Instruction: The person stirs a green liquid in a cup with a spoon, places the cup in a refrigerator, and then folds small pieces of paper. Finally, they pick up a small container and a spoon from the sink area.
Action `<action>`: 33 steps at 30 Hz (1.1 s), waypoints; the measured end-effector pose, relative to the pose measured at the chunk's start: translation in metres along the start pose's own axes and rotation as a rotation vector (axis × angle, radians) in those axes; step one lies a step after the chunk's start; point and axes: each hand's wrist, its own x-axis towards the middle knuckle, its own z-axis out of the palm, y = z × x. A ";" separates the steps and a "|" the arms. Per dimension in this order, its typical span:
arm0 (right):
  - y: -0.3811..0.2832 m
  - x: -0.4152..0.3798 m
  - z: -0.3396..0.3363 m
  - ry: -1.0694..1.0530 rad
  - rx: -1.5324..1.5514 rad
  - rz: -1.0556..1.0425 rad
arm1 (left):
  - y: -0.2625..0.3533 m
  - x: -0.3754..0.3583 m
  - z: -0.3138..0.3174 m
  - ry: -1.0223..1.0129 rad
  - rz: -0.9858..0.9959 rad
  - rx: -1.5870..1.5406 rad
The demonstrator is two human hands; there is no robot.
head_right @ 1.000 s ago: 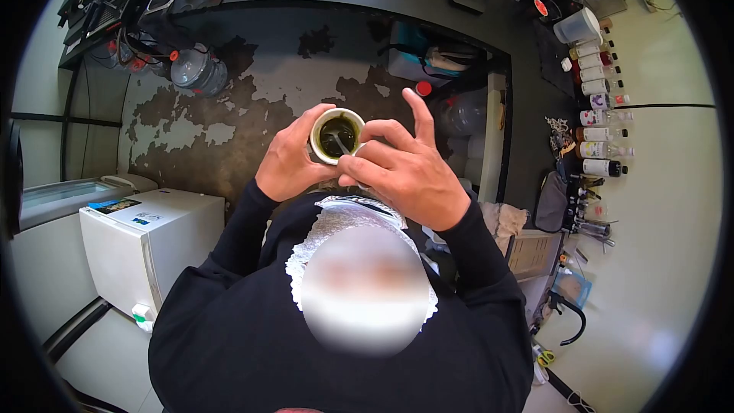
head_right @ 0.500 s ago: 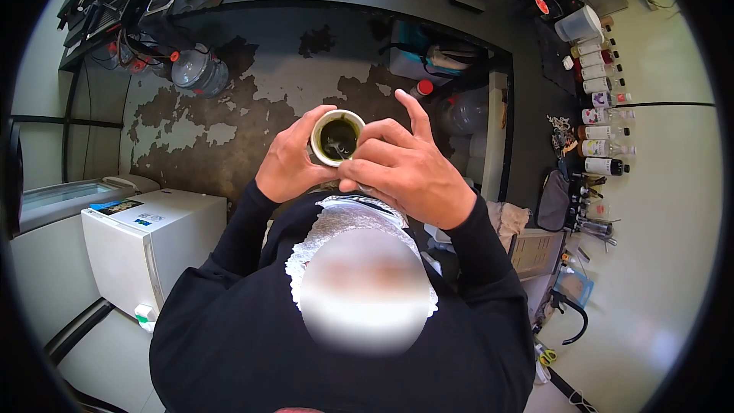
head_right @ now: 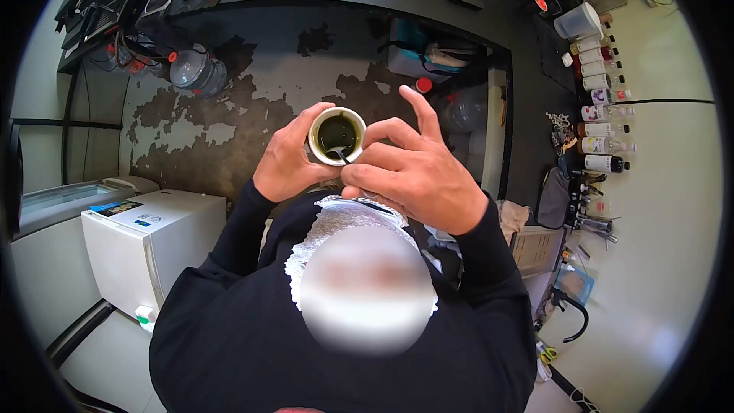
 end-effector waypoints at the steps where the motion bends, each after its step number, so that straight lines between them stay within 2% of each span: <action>1: 0.000 -0.002 -0.003 -0.012 -0.014 0.004 | 0.000 -0.001 0.000 0.001 -0.001 0.010; 5: -0.004 -0.003 -0.013 0.020 -0.068 0.010 | -0.001 -0.003 0.002 0.004 0.001 0.005; 11: 0.003 -0.004 0.013 0.034 -0.175 0.015 | 0.004 -0.004 0.002 -0.031 -0.027 -0.016; 15: -0.003 -0.004 0.006 -0.039 -0.041 -0.003 | 0.002 -0.005 0.001 -0.021 -0.021 0.023; 23: 0.003 -0.002 0.002 0.007 -0.160 0.017 | 0.004 -0.006 0.002 -0.021 -0.007 0.019; 28: -0.001 -0.002 0.002 -0.057 -0.014 -0.024 | 0.005 -0.006 0.002 -0.029 -0.002 0.051; 33: -0.002 0.004 -0.006 -0.056 -0.075 -0.041 | 0.005 -0.007 0.002 -0.029 0.001 0.035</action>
